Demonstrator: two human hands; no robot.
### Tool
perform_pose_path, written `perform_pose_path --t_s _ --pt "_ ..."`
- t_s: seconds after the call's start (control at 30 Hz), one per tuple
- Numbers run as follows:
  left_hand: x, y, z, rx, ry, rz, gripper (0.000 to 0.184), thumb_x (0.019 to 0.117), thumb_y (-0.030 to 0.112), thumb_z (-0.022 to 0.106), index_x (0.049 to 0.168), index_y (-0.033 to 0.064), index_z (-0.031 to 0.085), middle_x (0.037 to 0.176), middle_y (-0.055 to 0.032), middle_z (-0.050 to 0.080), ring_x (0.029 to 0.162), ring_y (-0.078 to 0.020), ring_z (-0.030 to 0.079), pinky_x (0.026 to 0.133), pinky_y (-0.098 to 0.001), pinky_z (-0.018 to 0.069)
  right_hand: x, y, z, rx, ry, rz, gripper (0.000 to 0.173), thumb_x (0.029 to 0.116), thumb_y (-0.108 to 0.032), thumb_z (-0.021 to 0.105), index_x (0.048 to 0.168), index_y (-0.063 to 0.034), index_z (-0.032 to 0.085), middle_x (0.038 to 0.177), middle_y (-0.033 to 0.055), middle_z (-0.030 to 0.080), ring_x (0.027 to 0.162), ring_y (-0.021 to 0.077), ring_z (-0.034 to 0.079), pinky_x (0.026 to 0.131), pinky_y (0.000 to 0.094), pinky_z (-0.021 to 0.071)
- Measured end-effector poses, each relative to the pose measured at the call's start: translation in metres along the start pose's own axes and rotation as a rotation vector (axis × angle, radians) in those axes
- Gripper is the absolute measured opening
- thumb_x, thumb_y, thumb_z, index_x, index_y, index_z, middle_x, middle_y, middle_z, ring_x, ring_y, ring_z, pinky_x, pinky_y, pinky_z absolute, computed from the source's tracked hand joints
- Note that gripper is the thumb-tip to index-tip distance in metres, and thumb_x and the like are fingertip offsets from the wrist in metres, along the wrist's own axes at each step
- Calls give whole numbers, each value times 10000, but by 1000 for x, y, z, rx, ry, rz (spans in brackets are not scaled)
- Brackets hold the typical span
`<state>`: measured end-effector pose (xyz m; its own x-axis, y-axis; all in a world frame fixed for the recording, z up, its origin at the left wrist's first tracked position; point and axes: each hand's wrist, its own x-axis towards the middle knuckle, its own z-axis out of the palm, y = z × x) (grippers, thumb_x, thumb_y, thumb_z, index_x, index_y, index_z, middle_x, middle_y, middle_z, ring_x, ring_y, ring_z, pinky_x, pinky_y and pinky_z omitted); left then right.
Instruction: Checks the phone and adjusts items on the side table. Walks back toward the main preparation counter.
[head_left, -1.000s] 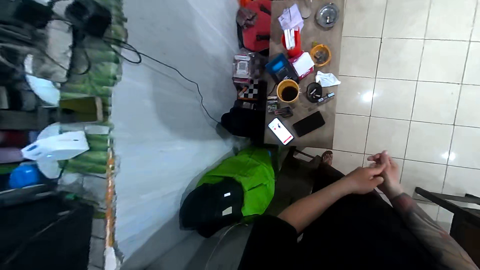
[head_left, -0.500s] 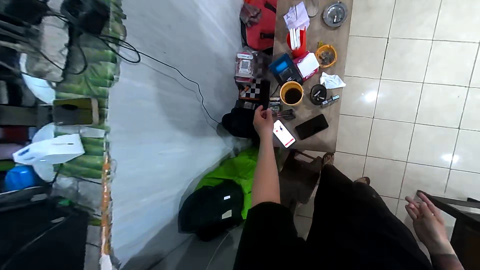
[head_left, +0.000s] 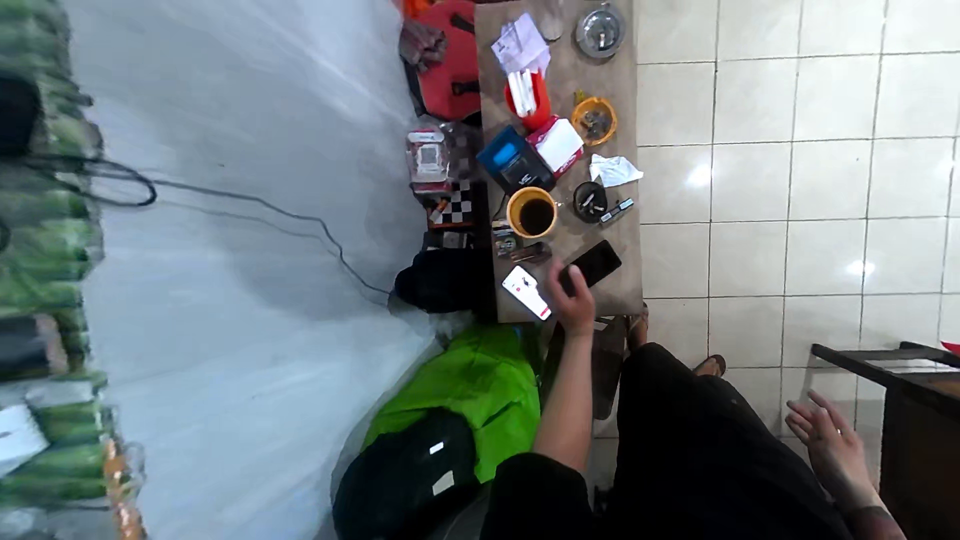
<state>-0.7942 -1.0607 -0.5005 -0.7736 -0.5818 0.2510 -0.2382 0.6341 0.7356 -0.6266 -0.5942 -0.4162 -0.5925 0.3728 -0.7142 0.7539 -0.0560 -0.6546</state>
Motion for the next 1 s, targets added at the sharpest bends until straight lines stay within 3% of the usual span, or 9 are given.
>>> perform_pose_path --t_s 0.1,0.2,0.33,0.47,0.67,0.87,0.93,1.0 --pt "-36 25 46 -68 -124 168 358 1030 282 590 1297 51 651 1283 -128 670 1248 -266 599 1100 -480 458 -8 10 -5 19 4 -10 434 1115 -259 388 1486 -48 465 1171 172 730 931 262 757 828 406 635" --pt "-34 54 76 -21 -386 231 373 1050 303 536 1360 120 633 1330 -93 649 1293 -265 559 1142 -499 397 -19 28 -18 62 40 -12 436 1108 -259 404 1486 -53 474 1170 182 729 931 285 759 813 418 642" --pt "-26 105 103 -41 -625 423 382 1069 288 483 1386 126 620 1366 -98 633 1301 -261 566 1129 -488 422 -38 60 -43 168 146 3 433 1107 -255 409 1487 -58 478 1149 177 737 917 285 762 811 422 644" --pt "-58 145 124 -102 -779 611 370 1067 261 487 1378 123 633 1344 -90 653 1271 -250 594 1096 -476 462 -66 102 -65 297 278 6 415 1110 -235 403 1470 -48 493 1118 162 746 897 246 764 806 393 644" --pt "-189 180 133 -97 -1086 793 358 1057 222 507 1386 154 632 1359 -55 655 1299 -207 586 1120 -440 462 -121 181 -93 554 442 55 399 1113 -205 392 1463 -36 484 1120 157 745 897 241 764 797 383 645" --pt "-363 198 91 -168 -1372 1062 361 1021 209 548 1355 127 660 1325 -77 679 1258 -228 625 1106 -445 487 -179 276 -133 827 583 121 390 1117 -214 398 1440 -23 506 1109 190 736 909 272 754 811 418 632" --pt "-415 201 73 -156 -1513 1088 387 1013 203 564 1382 111 634 1329 -99 668 1237 -242 634 1079 -455 510 -201 313 -157 908 607 110 387 1117 -215 404 1435 -23 511 1112 191 738 921 278 753 828 424 629" --pt "-461 203 57 -113 -1671 1008 432 1004 188 576 1424 86 588 1327 -118 659 1194 -240 649 1042 -456 533 -227 351 -183 995 629 96 386 1116 -216 402 1433 -25 514 1126 191 732 947 286 748 847 435 626"
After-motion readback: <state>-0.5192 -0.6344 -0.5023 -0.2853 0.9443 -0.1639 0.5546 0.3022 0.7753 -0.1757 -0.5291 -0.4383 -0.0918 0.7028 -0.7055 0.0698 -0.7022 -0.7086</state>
